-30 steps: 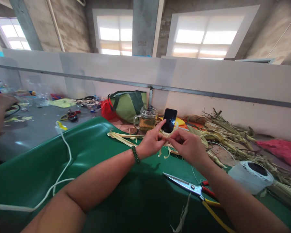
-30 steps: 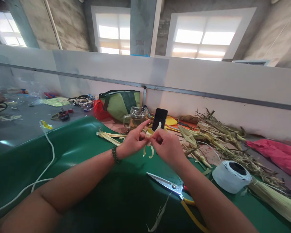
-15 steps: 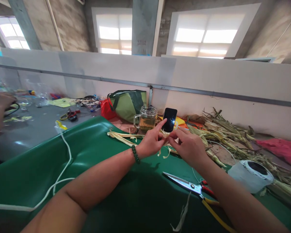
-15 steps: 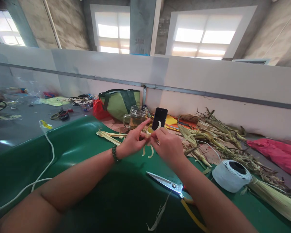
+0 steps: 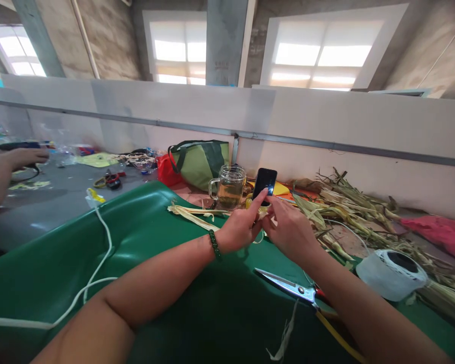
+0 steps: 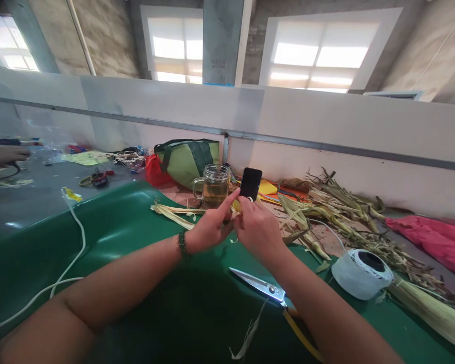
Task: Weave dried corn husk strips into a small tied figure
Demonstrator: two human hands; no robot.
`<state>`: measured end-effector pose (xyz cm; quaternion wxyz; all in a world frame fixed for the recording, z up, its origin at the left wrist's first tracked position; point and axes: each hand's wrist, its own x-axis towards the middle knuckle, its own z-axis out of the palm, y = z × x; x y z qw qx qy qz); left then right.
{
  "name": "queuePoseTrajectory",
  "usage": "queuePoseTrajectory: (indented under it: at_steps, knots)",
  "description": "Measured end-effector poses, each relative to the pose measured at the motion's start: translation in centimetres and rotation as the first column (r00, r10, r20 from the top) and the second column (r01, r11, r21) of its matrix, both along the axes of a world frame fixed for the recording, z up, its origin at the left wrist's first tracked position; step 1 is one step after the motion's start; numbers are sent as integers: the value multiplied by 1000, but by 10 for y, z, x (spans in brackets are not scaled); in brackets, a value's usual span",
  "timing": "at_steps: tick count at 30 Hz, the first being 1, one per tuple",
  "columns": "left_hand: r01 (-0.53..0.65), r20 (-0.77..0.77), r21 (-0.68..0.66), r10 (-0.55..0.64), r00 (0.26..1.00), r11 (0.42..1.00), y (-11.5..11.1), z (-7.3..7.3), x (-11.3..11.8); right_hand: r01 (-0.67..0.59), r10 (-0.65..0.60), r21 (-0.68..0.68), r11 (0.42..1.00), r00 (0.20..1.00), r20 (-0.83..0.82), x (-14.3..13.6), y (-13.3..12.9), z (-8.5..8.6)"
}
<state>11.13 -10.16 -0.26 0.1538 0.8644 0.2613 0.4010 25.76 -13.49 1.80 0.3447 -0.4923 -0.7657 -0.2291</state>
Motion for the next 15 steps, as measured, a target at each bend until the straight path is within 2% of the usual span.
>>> queuePoseTrajectory:
  at_steps: [2, 4, 7, 10, 12, 15]
  knots:
    - [-3, -53, 65, 7, 999, 998, 0, -3, 1, 49, -53, -141, 989, 998, -24, 1, 0, 1]
    - [0, -85, 114, 10, 996, 993, 1, -5, 2, 37, -54, -251, 967, 997, -59, 2, -1, 3]
    - [-13, -105, 132, 27, 994, 991, 2, -6, 2, -107, 35, -346, 932, 977, -209, 6, 0, 8]
    - [-10, -136, 141, 29, 990, 990, 2, -5, 1, -244, 95, -432, 868, 936, -338, 10, 2, 12]
    - [8, -156, 160, 17, 988, 987, 1, -4, 1, -274, 127, -446, 852, 935, -332, 13, 3, 13]
    - [12, -143, 157, 10, 990, 988, 2, -3, 2, -203, 136, -337, 920, 968, -211, 14, 3, 11]
